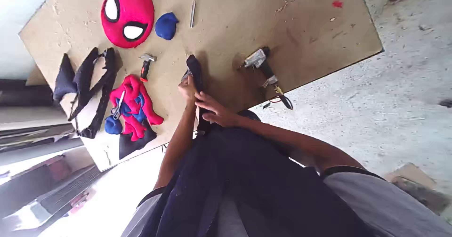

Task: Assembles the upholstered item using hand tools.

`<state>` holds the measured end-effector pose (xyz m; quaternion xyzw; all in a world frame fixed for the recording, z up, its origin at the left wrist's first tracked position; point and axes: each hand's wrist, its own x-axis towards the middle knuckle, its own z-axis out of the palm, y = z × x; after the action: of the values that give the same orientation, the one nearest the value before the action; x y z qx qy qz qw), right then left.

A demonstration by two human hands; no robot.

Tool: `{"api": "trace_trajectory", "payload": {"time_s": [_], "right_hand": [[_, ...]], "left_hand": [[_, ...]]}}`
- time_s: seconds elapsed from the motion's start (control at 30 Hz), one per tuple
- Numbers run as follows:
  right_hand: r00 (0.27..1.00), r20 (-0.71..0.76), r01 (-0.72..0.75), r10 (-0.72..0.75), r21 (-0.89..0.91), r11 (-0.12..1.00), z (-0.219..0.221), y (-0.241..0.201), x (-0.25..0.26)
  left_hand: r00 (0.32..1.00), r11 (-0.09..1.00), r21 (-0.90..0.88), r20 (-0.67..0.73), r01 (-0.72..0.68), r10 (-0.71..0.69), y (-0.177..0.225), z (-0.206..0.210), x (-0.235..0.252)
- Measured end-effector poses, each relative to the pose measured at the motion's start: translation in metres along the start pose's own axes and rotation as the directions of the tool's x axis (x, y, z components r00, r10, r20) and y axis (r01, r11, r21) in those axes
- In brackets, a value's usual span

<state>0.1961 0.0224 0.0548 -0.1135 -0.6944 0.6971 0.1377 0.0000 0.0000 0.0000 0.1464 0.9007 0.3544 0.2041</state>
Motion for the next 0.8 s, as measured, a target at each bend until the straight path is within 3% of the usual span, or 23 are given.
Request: {"api": "trace_trajectory", "payload": {"time_s": [0.07,0.1,0.17,0.23,0.33,0.4,0.57,0.7,0.8], "right_hand": [[0.993,-0.014,0.116,-0.12,-0.165,0.979,-0.022,-0.002,-0.018],[0.99,-0.104,0.066,-0.094,-0.246,0.967,-0.039,0.0,-0.03],[0.926,-0.377,-0.14,-0.013,-0.374,0.917,-0.083,0.012,-0.049],[0.807,-0.583,-0.421,0.094,-0.457,0.784,-0.136,0.026,-0.066],[0.624,-0.711,-0.738,0.324,-0.401,0.542,-0.204,0.042,-0.078],[0.582,-0.685,-0.797,0.438,-0.372,0.476,-0.223,0.059,-0.077],[0.621,-0.532,-0.784,0.575,-0.404,0.472,-0.227,0.064,-0.053],[0.69,-0.388,-0.721,0.61,-0.3,0.625,-0.208,0.03,-0.037],[0.743,-0.176,-0.648,0.645,-0.432,0.628,-0.178,0.001,-0.018]], "left_hand": [[0.997,0.998,0.011,-0.042,-0.059,0.06,0.0,0.001,-0.002],[0.995,0.997,0.014,-0.056,-0.08,0.081,-0.005,0.002,-0.003],[0.992,0.994,-0.017,-0.067,-0.107,0.106,-0.014,0.0,-0.003],[0.994,0.994,-0.041,-0.047,-0.102,0.1,-0.018,-0.008,-0.011],[0.98,0.982,0.006,-0.073,-0.188,0.188,-0.013,0.001,-0.004],[0.968,0.967,0.097,-0.064,-0.237,0.244,-0.013,0.014,-0.002],[0.937,0.905,0.25,0.026,-0.345,0.35,-0.015,0.039,-0.019],[0.916,0.872,0.284,0.079,-0.398,0.393,-0.019,0.054,-0.027],[0.908,0.864,0.28,0.11,-0.419,0.405,-0.025,0.055,-0.03]]}}
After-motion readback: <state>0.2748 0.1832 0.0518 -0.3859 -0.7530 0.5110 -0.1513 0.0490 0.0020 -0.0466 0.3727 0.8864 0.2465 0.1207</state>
